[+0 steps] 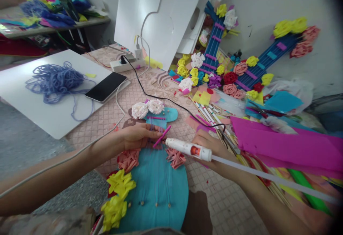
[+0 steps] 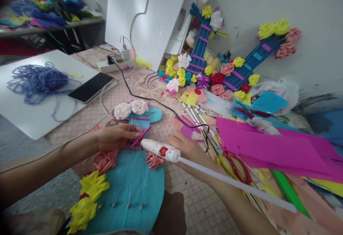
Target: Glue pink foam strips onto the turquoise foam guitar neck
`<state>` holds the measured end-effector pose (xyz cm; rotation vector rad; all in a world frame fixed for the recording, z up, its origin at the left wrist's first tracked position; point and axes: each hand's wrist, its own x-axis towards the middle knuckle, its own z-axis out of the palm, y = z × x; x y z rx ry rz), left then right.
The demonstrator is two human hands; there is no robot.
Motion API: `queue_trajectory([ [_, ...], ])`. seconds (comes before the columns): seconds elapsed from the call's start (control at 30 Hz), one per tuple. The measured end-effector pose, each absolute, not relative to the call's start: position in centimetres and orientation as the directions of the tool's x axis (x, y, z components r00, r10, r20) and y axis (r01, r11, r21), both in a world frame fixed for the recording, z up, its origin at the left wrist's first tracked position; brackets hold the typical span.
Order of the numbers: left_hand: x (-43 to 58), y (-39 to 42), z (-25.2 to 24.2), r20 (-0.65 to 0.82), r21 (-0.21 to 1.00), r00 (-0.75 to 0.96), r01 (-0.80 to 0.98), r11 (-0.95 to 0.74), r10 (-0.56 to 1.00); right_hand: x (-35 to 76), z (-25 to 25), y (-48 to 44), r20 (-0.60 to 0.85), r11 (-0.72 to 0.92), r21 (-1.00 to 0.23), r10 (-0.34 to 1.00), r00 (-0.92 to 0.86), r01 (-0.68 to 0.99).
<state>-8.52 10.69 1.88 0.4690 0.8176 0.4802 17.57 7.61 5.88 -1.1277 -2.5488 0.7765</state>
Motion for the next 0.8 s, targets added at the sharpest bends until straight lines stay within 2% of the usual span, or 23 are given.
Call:
queue_trajectory([
  [0.53,-8.55,10.67,1.83,-0.565,0.595,0.594,-0.187,0.782,0.572,16.87,5.21,6.92,-0.033,0.585,-0.549,0.698,-0.715,0.597],
  [0.8,-8.51,10.66,1.81,-0.57,0.593,0.592,-0.183,0.784,0.57,16.62,5.26,6.97,0.053,0.639,-0.522,0.685,-0.726,0.565],
])
